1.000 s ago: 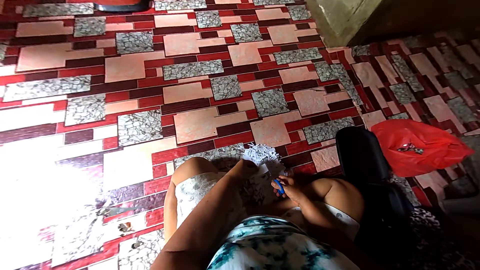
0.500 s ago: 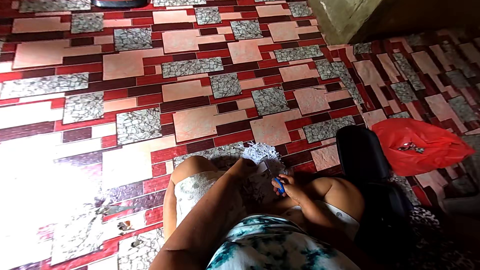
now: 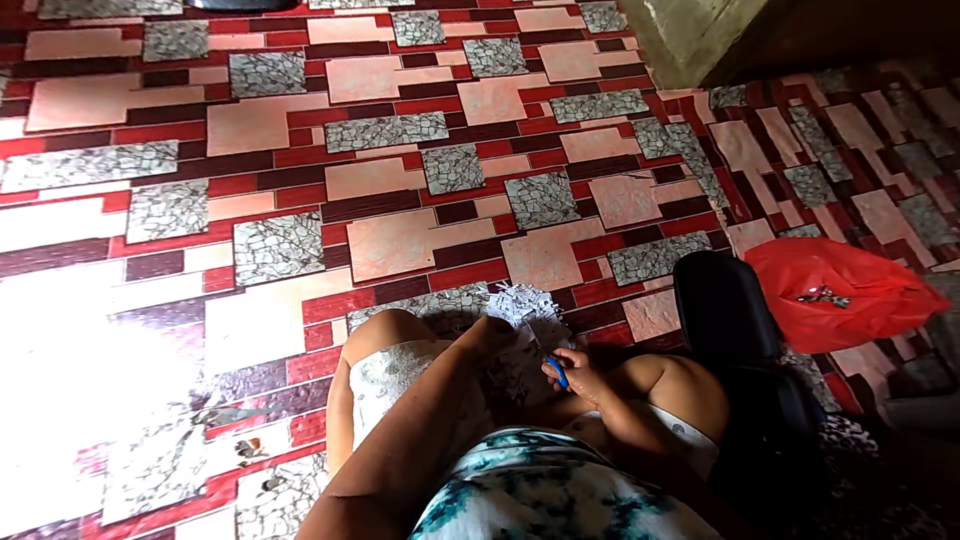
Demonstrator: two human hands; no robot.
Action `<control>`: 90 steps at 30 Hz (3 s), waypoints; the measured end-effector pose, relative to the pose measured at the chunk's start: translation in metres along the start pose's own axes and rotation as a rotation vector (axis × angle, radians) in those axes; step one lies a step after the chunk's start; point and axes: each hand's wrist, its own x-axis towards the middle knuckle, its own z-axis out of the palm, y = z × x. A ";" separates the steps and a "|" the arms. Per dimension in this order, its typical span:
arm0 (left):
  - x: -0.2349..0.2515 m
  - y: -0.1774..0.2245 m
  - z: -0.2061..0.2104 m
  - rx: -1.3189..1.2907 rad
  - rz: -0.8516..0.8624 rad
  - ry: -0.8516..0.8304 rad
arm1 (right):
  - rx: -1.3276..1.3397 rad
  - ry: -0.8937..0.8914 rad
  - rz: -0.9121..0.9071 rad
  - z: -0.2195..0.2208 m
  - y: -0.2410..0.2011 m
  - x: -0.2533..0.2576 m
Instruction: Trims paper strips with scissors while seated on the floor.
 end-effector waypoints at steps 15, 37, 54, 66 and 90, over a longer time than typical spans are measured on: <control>0.002 0.000 0.000 -0.015 -0.029 -0.015 | 0.037 -0.050 0.046 -0.001 -0.002 0.001; 0.001 0.001 -0.001 -0.029 -0.029 -0.024 | 0.026 -0.060 0.026 -0.002 -0.001 0.000; 0.002 0.001 -0.001 -0.053 -0.039 -0.012 | -0.010 -0.076 0.057 -0.001 -0.003 -0.002; -0.005 0.008 0.002 -0.066 -0.108 0.024 | -0.068 -0.007 0.008 0.003 -0.006 -0.004; 0.000 0.003 -0.006 0.005 -0.087 -0.046 | 0.035 -0.049 0.005 0.000 0.000 -0.002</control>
